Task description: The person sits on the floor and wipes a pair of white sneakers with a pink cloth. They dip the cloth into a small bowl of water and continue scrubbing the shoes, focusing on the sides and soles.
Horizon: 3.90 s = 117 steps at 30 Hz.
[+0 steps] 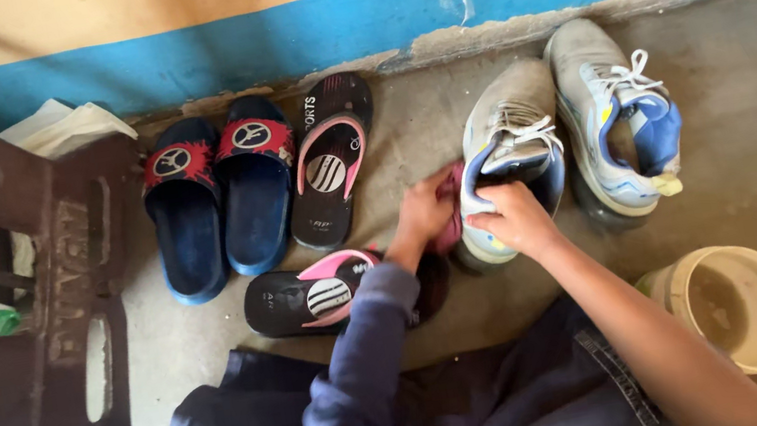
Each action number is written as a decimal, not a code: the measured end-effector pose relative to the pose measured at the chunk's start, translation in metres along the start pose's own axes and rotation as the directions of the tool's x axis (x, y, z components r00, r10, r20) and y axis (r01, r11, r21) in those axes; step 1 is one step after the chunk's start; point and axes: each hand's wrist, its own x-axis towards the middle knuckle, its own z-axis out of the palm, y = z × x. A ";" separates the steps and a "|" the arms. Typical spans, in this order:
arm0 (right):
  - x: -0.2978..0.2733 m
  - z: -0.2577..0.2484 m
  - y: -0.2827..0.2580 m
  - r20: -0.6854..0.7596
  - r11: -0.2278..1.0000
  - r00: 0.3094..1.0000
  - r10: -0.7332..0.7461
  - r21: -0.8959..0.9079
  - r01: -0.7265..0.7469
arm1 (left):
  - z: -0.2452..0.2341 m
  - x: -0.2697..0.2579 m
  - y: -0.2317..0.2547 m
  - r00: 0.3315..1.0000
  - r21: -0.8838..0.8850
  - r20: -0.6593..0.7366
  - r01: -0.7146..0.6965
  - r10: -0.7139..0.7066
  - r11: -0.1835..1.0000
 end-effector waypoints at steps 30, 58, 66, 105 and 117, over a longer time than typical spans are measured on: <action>0.023 0.005 0.028 -0.112 0.979 0.973 -0.203 -0.042 0.199 | 0.028 0.071 -0.006 0.997 0.089 -0.047 0.063 -0.059 0.994; 0.028 0.010 0.011 -0.178 0.991 0.978 -0.110 -0.097 0.094 | 0.018 -0.075 0.088 0.786 -0.156 -0.594 0.097 -0.171 0.983; 0.029 0.009 0.004 -0.151 0.968 0.961 -0.231 -0.140 0.211 | 0.001 -0.011 0.031 0.945 -0.016 -0.319 0.076 -0.078 0.997; 0.097 0.071 -0.007 -0.438 0.938 0.888 0.139 -0.230 -0.260 | -0.022 -0.096 0.084 0.738 -0.180 -0.625 0.180 -0.254 0.967; 0.078 0.018 -0.037 0.349 0.755 0.937 0.024 -0.621 0.212 | -0.053 -0.076 0.059 0.549 -0.424 -0.723 0.128 -0.420 0.897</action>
